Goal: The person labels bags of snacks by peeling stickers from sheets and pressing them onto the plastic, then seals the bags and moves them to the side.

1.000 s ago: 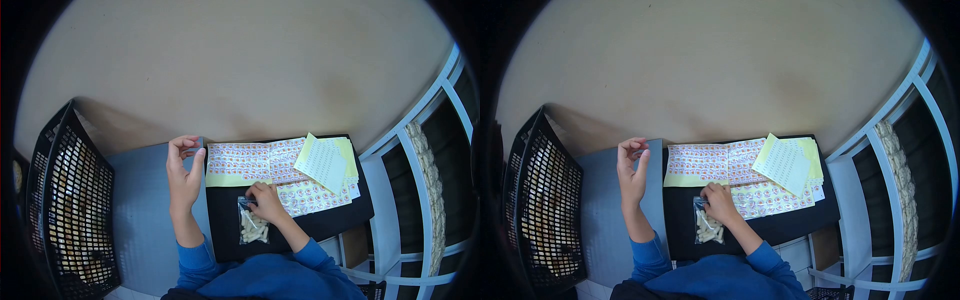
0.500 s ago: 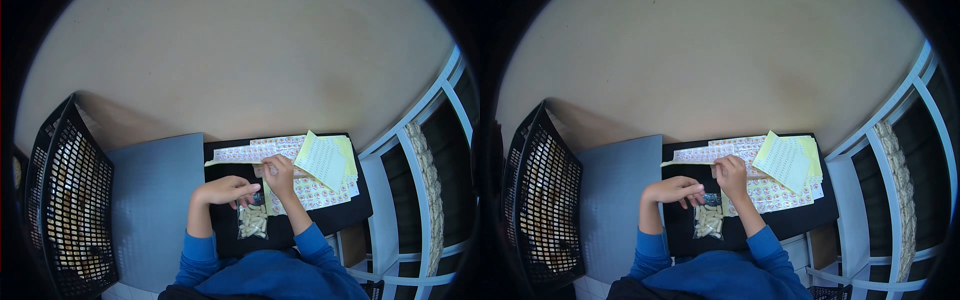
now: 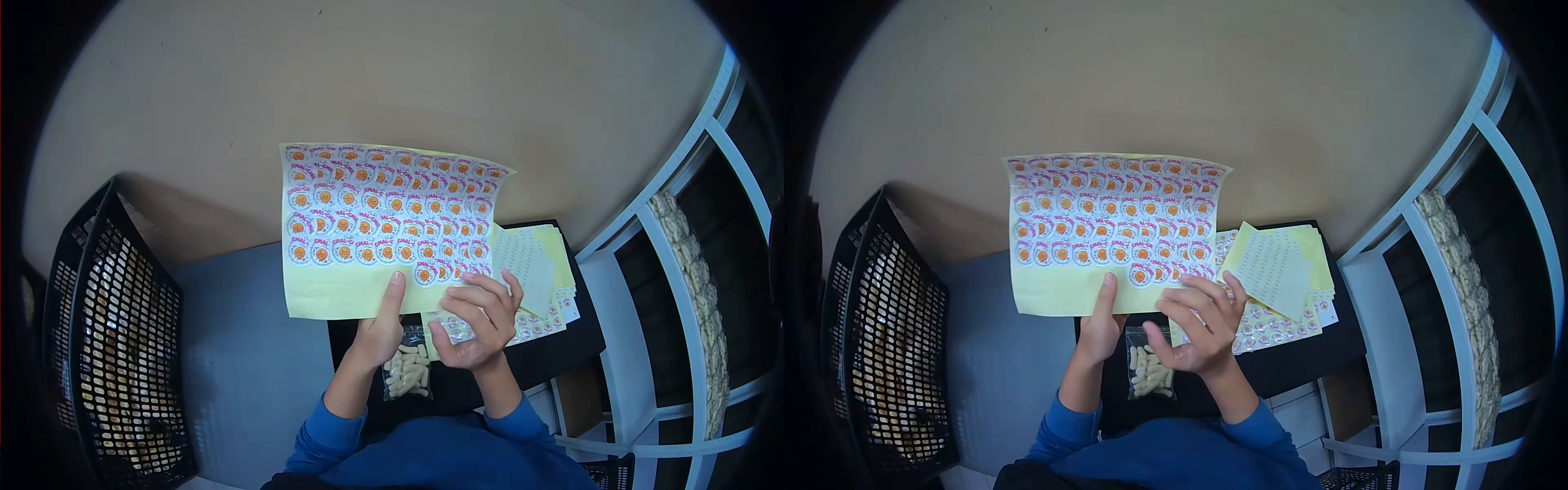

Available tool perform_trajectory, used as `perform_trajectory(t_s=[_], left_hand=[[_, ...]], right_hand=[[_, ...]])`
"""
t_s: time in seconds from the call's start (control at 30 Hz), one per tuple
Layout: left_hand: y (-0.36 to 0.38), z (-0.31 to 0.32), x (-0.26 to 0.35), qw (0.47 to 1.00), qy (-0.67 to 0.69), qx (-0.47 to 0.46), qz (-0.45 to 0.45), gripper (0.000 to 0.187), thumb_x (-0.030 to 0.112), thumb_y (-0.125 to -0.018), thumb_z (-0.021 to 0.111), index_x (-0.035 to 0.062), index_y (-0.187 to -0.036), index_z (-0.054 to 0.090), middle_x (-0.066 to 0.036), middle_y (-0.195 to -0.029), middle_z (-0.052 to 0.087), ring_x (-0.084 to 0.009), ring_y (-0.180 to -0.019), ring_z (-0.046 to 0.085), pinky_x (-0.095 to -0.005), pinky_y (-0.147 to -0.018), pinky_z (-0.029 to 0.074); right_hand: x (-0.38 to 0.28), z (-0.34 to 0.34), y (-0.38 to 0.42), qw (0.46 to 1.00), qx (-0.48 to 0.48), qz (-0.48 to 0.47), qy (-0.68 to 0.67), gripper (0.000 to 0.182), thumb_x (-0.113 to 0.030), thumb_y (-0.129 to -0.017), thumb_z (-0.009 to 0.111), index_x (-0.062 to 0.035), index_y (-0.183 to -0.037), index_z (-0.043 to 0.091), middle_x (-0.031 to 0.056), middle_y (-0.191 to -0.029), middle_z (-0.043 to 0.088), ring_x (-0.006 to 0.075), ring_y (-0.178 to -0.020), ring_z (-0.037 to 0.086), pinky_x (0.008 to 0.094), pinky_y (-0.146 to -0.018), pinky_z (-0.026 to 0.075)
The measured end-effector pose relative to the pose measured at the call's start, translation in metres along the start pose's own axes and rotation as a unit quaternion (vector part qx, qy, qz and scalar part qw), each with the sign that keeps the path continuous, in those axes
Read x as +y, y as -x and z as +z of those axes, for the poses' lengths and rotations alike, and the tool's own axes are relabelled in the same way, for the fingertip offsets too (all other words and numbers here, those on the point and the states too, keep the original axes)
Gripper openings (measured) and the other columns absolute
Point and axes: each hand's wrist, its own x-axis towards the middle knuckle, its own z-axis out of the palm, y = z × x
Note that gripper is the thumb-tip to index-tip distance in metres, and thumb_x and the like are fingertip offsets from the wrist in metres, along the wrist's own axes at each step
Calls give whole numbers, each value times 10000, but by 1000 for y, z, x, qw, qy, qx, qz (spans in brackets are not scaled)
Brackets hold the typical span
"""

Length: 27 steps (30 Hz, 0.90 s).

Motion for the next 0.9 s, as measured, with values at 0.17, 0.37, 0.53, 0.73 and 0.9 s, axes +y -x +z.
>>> perform_trajectory(t_s=[0.17, 0.37, 0.53, 0.73, 0.9], left_hand=[[5, -3, 2, 995, -89, -17, 43, 363, 232, -941, 295, -31, -1085, 499, -107, -1034, 552, -155, -950, 517, -297, -842, 400], [9, 2, 8, 996, -66, -18, 62, 370, 219, -941, 275, -28, -1132, 475, -110, -1078, 532, -166, -978, 509, -303, -860, 393], [12, 3, 15, 995, -75, -18, 60, 377, 217, -942, 262, -27, -1136, 474, -113, -1087, 529, -166, -990, 505, -304, -864, 392], [12, 0, 19, 993, -97, -22, 61, 375, 216, -942, 265, -27, -1134, 476, -114, -1094, 528, -171, -994, 503, -303, -868, 388], [12, -5, 16, 987, -137, -26, 74, 379, 233, -940, 281, -27, -1137, 474, -117, -1091, 529, -184, -989, 502, -310, -868, 382]], right_hand=[[-9, -4, -20, 998, -25, 38, 34, 180, -71, -662, 645, -100, -838, 620, 23, -830, 584, 205, -837, 555, 378, -879, 322], [-13, -4, -42, 994, -104, 20, 29, 321, -68, -661, 645, -79, -981, 614, 65, -937, 554, 227, -890, 526, 363, -820, 367], [-14, -1, -44, 995, -90, -29, 3, 312, -46, -656, 650, -77, -965, 619, 56, -947, 568, 225, -894, 539, 363, -799, 395], [-12, -1, -45, 995, -96, -24, -15, 266, -39, -654, 659, -65, -915, 616, 62, -934, 577, 232, -891, 551, 354, -778, 422], [-16, -1, -48, 994, -99, 13, -46, 244, -36, -650, 665, -36, -883, 595, 81, -941, 570, 247, -898, 547, 348, -771, 426]])
